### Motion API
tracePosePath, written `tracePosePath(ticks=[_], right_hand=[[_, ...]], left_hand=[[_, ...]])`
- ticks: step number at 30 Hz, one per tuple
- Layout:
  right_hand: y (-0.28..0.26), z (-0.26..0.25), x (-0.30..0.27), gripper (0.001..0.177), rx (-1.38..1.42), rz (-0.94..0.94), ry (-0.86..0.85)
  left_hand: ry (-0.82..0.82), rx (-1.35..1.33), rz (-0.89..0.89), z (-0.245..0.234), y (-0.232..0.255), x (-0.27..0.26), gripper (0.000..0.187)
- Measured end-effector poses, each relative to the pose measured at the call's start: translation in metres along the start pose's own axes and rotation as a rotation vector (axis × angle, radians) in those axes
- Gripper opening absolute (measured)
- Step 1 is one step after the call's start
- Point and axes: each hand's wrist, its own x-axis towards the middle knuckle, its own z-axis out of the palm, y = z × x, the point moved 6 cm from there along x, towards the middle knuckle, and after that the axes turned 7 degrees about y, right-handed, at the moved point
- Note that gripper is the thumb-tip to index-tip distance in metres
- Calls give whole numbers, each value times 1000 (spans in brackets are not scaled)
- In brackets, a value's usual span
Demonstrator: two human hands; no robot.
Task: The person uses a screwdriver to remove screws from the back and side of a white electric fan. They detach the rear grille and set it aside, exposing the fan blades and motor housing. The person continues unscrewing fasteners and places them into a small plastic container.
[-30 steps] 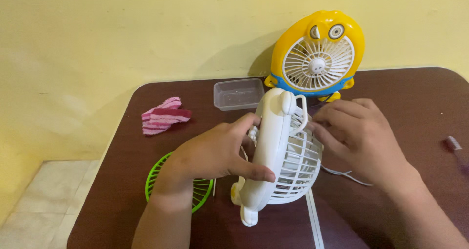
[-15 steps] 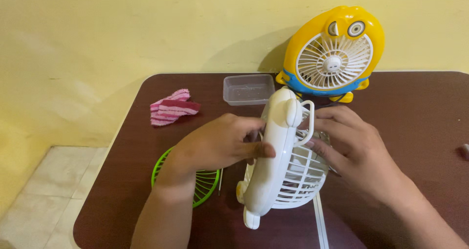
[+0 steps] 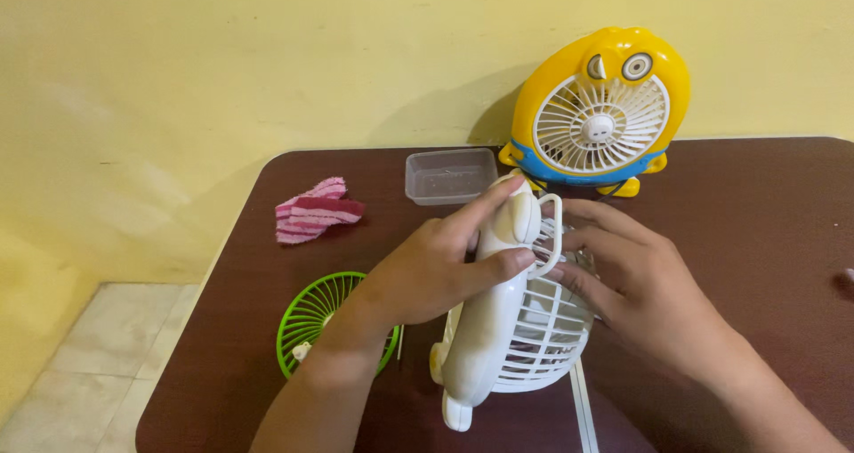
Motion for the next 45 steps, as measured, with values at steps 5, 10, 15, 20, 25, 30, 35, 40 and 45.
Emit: tracePosePath(ticks=[5, 10, 15, 20, 25, 30, 35, 40, 45], right_hand=[[-7, 1, 1, 14, -25, -21, -15], [-6, 0, 2, 15, -41, -12, -41], [-6, -3, 4, 22, -39, -70, -23], [-7, -4, 6, 23, -55, -76, -35], [-2, -2, 5, 23, -75, 20, -51], [-1, 0, 2, 18, -32, -54, 4], [9, 6, -4, 23, -56, 55, -4], [-9, 6, -8, 23, -25, -156, 59], [-5, 5, -4, 26, -33, -50, 27]], left_hand=[[-107, -213, -262, -4, -9, -3, 84], [-104, -176, -114, -8, 3, -2, 78], [-88, -190, -201, -5, -6, 1, 80], [-49, -255, -220, -5, -8, 3, 80], [-4, -85, -194, -8, -3, 1, 76], [-88, -72, -227, -10, 0, 1, 79], [-159, 49, -132, -14, 14, -2, 86], [-73, 374, -100, -19, 27, -9, 84], [60, 574, 28, -22, 38, -10, 73]])
